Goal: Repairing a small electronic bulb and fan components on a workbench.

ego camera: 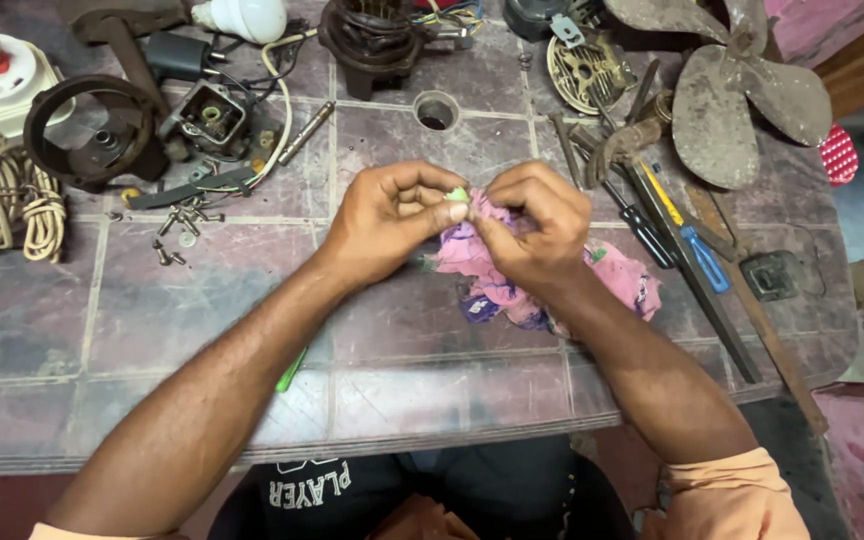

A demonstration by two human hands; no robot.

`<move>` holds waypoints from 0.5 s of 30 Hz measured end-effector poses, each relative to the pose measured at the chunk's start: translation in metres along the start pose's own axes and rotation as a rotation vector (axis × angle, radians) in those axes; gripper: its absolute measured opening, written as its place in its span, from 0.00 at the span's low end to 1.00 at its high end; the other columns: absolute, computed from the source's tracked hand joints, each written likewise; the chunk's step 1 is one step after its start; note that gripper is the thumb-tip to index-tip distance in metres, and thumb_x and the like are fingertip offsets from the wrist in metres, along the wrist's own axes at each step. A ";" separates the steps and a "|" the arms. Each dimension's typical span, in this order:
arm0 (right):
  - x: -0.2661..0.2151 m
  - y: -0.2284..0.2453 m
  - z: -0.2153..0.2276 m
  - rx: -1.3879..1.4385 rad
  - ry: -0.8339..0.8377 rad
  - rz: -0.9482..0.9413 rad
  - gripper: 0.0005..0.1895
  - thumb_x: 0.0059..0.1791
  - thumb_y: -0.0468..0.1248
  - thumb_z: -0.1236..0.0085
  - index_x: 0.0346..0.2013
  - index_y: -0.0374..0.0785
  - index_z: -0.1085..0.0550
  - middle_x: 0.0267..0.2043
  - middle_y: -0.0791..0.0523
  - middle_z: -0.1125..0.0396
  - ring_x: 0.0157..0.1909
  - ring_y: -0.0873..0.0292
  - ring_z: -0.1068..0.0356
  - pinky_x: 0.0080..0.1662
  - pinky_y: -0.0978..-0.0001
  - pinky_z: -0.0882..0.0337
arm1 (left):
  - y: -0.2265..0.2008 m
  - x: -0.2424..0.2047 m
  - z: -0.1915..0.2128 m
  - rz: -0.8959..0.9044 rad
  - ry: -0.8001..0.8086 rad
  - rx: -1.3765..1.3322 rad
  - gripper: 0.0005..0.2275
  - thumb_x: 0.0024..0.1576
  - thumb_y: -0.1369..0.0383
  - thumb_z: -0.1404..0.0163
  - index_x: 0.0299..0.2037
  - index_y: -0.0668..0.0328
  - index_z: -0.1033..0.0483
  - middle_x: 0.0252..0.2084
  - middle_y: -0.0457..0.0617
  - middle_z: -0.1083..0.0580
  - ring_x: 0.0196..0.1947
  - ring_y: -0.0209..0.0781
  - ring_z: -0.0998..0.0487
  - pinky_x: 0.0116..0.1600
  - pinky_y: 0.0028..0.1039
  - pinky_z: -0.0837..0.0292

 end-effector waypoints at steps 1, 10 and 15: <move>0.000 0.000 0.001 0.007 -0.048 -0.035 0.09 0.45 0.24 0.32 0.34 0.30 0.26 0.38 0.49 0.28 0.39 0.56 0.26 0.41 0.68 0.27 | 0.006 0.001 0.000 0.011 -0.029 -0.162 0.12 0.60 0.75 0.42 0.53 0.68 0.23 0.42 0.51 0.19 0.42 0.33 0.19 0.49 0.23 0.22; -0.005 0.000 0.006 0.039 -0.189 -0.071 0.11 0.47 0.20 0.46 0.42 0.28 0.23 0.48 0.47 0.33 0.45 0.58 0.31 0.45 0.71 0.29 | 0.006 0.005 0.000 0.219 0.032 -0.712 0.12 0.66 0.71 0.53 0.57 0.64 0.31 0.57 0.58 0.25 0.55 0.45 0.21 0.61 0.34 0.26; 0.004 0.005 0.005 0.129 -0.265 -0.129 0.10 0.46 0.20 0.50 0.41 0.27 0.28 0.45 0.50 0.34 0.44 0.60 0.32 0.47 0.71 0.29 | 0.003 0.004 0.000 0.207 0.083 -0.755 0.12 0.66 0.72 0.58 0.59 0.63 0.35 0.61 0.62 0.26 0.63 0.49 0.23 0.65 0.36 0.27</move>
Point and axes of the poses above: each hand's wrist, its own x-axis towards the middle knuckle, its own z-axis out of the back of the hand, y = z × x, the point moved 2 cm from there along x, towards the middle knuckle
